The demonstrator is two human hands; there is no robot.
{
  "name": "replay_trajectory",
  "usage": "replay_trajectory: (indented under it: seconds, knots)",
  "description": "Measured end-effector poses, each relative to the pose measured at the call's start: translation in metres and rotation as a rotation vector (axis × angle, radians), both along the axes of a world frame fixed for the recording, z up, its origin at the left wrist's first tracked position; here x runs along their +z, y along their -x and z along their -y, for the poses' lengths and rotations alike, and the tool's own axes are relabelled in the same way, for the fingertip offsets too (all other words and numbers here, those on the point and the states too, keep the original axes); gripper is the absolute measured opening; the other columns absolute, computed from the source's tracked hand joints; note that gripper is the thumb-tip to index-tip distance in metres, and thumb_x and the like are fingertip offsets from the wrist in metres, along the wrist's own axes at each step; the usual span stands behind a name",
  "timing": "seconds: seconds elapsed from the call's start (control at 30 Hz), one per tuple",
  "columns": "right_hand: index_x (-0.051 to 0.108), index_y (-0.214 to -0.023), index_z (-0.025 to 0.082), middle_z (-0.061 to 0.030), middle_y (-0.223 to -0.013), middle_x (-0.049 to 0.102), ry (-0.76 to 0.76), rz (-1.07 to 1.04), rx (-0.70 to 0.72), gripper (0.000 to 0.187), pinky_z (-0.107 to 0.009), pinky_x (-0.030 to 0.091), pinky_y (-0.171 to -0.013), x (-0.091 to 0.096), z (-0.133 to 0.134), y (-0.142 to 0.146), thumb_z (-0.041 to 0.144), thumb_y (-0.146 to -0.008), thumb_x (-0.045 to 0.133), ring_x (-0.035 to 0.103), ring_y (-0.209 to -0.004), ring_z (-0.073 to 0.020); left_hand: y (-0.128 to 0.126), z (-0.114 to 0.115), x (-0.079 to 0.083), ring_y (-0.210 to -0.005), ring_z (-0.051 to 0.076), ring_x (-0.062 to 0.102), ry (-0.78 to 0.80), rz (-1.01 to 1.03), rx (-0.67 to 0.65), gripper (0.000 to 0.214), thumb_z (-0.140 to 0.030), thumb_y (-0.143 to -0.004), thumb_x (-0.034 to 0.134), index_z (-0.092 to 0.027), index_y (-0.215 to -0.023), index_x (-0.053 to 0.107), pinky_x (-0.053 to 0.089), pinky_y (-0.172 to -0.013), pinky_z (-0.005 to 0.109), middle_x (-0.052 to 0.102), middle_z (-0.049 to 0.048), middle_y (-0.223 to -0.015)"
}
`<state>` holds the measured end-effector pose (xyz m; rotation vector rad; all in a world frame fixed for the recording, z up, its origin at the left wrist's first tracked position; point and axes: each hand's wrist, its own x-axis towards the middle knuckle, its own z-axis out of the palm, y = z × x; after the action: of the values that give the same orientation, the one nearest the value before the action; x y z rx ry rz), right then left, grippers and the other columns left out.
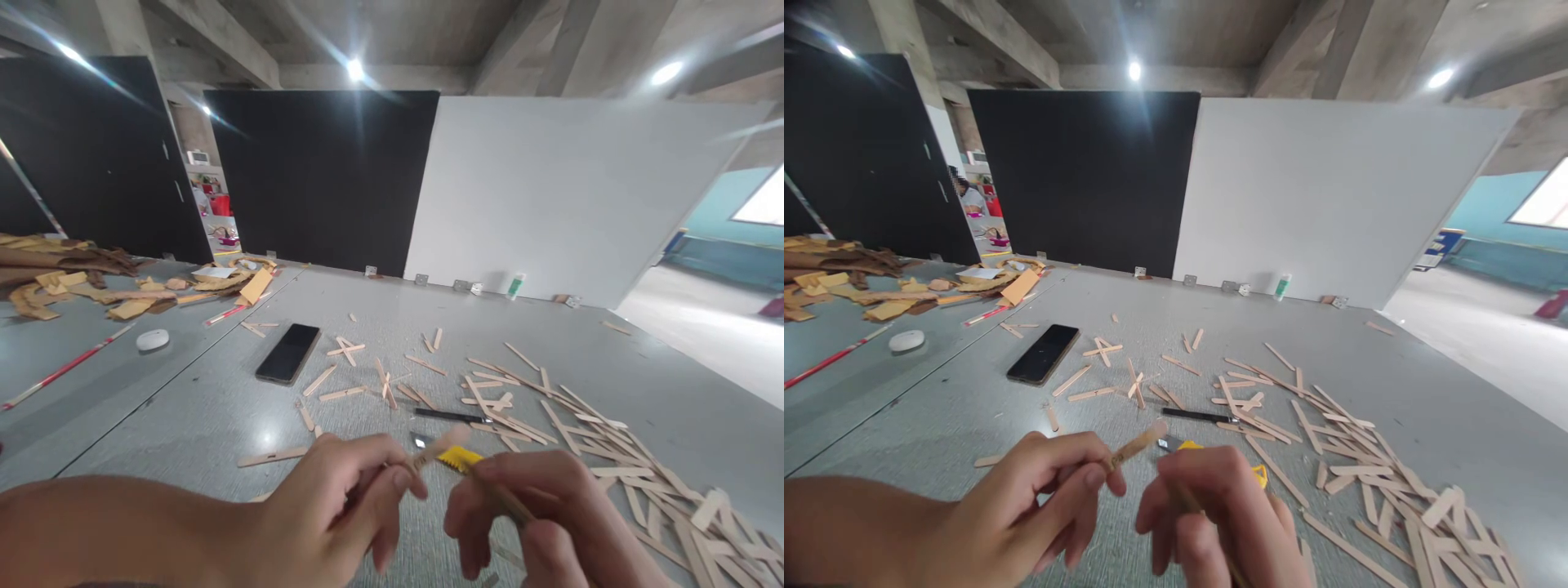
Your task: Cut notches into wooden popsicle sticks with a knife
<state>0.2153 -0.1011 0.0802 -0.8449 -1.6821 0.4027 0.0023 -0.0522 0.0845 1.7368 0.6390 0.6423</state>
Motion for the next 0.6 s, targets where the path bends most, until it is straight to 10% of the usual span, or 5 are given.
replay_trajectory:
  seconds: [0.13, 0.23, 0.6]
  knots:
    - [0.058, -0.110, 0.029, 0.0035, -0.066, 0.065, -0.017, 0.088, -0.077, 0.027, -0.021, 0.043, -0.041, -0.055, -0.023, -0.014, 0.047, -0.112, 0.039, 0.053, -0.044, -0.0114, -0.017, -0.026, -0.041, -0.054, 0.010, 0.051, 0.123, 0.098, 0.094, 0.039, -0.054, -0.107, 0.044, -0.019, -0.112, 0.060, 0.039, -0.052, 0.023, 0.062, -0.0011, -0.074]
    - [0.057, -0.096, 0.024, 0.0047, -0.062, 0.059, 0.160, 0.139, -0.140, 0.032, -0.021, 0.039, -0.043, -0.078, -0.036, -0.016, 0.033, -0.114, 0.033, 0.048, -0.044, -0.0101, -0.025, -0.051, -0.073, -0.052, 0.010, 0.032, 0.170, 0.083, 0.192, 0.034, -0.048, -0.103, 0.050, -0.019, -0.087, 0.057, 0.024, -0.048, 0.023, 0.036, -0.0083, -0.059]
    - [0.046, -0.079, 0.026, 0.0020, -0.062, 0.055, 0.381, 0.384, -0.067, 0.042, -0.029, 0.043, -0.060, -0.071, -0.043, -0.012, 0.037, -0.113, 0.024, 0.054, -0.054, -0.0161, -0.018, -0.065, -0.088, -0.058, 0.012, 0.026, 0.083, 0.030, 0.195, 0.039, -0.055, -0.104, 0.049, -0.020, -0.089, 0.056, 0.018, -0.054, 0.028, 0.030, -0.0088, -0.062]
